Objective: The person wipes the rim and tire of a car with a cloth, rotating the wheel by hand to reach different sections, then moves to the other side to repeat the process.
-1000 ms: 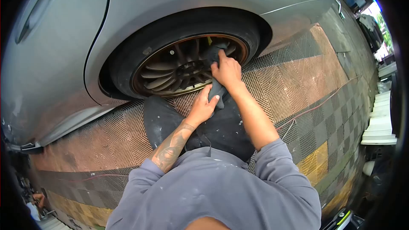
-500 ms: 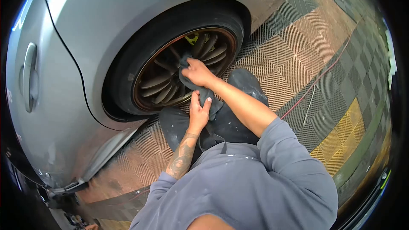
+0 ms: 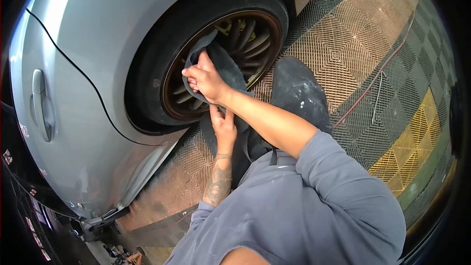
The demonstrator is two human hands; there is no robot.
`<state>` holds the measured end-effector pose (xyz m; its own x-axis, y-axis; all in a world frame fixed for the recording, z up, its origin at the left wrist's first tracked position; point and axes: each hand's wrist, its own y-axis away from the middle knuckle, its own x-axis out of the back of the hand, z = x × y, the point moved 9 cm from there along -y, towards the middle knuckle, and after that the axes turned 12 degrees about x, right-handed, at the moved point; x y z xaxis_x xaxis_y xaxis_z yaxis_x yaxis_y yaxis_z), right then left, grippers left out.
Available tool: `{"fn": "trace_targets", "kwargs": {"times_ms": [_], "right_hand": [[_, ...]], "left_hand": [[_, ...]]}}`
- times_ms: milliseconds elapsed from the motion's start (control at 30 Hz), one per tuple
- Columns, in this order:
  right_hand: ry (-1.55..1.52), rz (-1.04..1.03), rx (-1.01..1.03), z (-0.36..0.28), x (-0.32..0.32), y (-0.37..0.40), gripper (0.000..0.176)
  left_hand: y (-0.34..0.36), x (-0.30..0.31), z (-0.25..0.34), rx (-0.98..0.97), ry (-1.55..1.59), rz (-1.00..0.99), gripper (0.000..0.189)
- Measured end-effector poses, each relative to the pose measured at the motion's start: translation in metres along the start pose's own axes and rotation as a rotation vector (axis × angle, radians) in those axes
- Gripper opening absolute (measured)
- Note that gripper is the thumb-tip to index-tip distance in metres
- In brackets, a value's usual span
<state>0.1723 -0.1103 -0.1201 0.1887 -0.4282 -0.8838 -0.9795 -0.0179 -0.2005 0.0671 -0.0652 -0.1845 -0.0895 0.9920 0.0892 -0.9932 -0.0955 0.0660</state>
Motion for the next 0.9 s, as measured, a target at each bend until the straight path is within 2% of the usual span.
{"fn": "trace_targets", "kwargs": {"times_ms": [33, 100, 133, 233, 267, 300, 333, 367, 433, 467, 500, 567, 600, 633, 700, 800, 833, 900], "right_hand": [[0.002, -0.002, 0.01, 0.0, -0.003, -0.001, 0.066], [0.007, -0.039, 0.004, -0.006, -0.003, -0.001, 0.063], [0.006, -0.067, 0.004, -0.008, -0.002, 0.001, 0.06], [0.051, -0.014, -0.026, 0.003, -0.002, 0.003, 0.063], [0.142, -0.074, -0.036, 0.015, -0.014, 0.009, 0.066], [0.237, -0.135, -0.043, 0.029, -0.026, 0.014, 0.068], [0.21, -0.159, -0.022, 0.036, -0.032, 0.019, 0.076], [0.213, -0.157, -0.026, 0.04, -0.027, 0.019, 0.076], [0.231, -0.137, -0.033, 0.025, -0.02, 0.015, 0.058], [0.264, -0.055, -0.018, 0.014, -0.005, 0.004, 0.03], [0.125, 0.04, -0.006, 0.001, 0.005, -0.004, 0.013], [-0.009, -0.049, -0.04, 0.012, 0.002, -0.01, 0.017], [0.22, -0.06, -0.096, 0.026, -0.006, 0.007, 0.025], [0.256, -0.119, -0.09, 0.038, -0.019, 0.018, 0.037], [0.305, -0.214, -0.157, 0.049, -0.028, 0.027, 0.044], [0.252, -0.146, -0.1, 0.044, -0.018, 0.016, 0.043], [0.319, -0.204, -0.065, 0.052, -0.018, 0.018, 0.036], [0.545, -0.331, -0.182, 0.094, -0.004, 0.027, 0.029]], "left_hand": [[0.0, 0.006, -0.002, 0.001, 0.001, 0.006, 0.029], [-0.001, 0.018, -0.011, 0.012, -0.064, 0.012, 0.03], [0.003, 0.01, 0.001, 0.052, 0.016, -0.011, 0.03], [0.002, 0.005, 0.005, -0.107, -0.034, 0.029, 0.03], [-0.001, 0.018, -0.034, -0.025, 0.074, -0.017, 0.032], [0.006, 0.026, -0.041, 0.05, 0.11, -0.003, 0.033], [0.003, 0.032, -0.038, -0.018, 0.031, 0.045, 0.033], [0.002, 0.038, -0.036, -0.083, -0.045, 0.097, 0.032], [0.001, 0.026, -0.015, -0.031, -0.006, 0.055, 0.032], [0.003, 0.022, -0.009, 0.02, 0.023, 0.02, 0.032], [0.005, 0.026, -0.015, 0.103, -0.113, 0.01, 0.032], [0.003, 0.022, -0.026, 0.125, 0.164, -0.069, 0.032], [0.004, 0.019, -0.01, -0.002, 0.133, -0.013, 0.034], [0.003, 0.027, -0.028, 0.024, 0.091, 0.019, 0.035], [0.007, 0.032, -0.031, -0.039, -0.002, 0.044, 0.034], [0.012, 0.035, -0.019, 0.007, 0.036, 0.04, 0.032], [0.017, 0.042, -0.023, 0.022, 0.034, 0.049, 0.032], [0.012, 0.046, -0.04, 0.091, 0.108, 0.002, 0.03]]}}
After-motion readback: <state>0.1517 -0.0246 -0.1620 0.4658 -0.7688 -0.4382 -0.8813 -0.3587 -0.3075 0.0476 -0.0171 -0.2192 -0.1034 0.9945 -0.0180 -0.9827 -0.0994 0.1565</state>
